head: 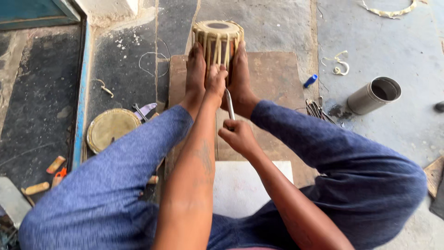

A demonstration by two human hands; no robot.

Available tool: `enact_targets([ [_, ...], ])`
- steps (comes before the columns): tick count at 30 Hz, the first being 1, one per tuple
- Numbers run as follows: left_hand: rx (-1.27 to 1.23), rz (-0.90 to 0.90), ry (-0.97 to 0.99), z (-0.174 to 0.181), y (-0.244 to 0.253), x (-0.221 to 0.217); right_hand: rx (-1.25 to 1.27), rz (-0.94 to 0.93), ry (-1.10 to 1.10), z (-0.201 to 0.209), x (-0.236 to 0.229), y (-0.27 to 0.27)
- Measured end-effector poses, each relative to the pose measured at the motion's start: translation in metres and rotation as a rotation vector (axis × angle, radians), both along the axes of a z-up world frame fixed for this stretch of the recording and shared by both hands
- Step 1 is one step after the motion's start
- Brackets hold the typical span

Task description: The person pulls leather straps on a small drum and uses a metal tool to adjust the placement and tension of the drumhead components while sitting on the floor.

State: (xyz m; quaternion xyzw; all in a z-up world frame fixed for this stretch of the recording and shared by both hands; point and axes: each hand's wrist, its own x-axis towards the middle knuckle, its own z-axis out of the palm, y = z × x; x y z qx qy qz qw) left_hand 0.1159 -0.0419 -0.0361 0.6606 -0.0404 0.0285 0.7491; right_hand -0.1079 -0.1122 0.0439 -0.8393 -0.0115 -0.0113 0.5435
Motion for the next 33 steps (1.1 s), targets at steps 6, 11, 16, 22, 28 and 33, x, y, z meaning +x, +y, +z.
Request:
enact_targets([
  [6,-0.236,-0.068,0.107,-0.018,0.027,0.005,-0.43,0.087,-0.237,-0.012,0.038,-0.002],
  [11,-0.342,-0.027,0.233,-0.03,0.022,-0.013,-0.76,0.019,-0.468,-0.037,0.092,0.003],
  [16,-0.268,-0.073,0.129,-0.026,0.03,0.007,-0.544,0.279,-0.164,-0.062,0.059,-0.01],
  [22,-0.241,-0.064,-0.012,-0.038,0.01,-0.007,0.089,0.115,0.166,-0.064,0.03,-0.036],
  [28,0.098,0.035,-0.152,-0.015,0.037,-0.037,0.257,0.056,0.249,-0.044,-0.004,-0.026],
  [33,0.619,0.321,-0.599,-0.055,0.047,-0.08,0.511,-0.051,0.318,-0.015,-0.031,-0.018],
])
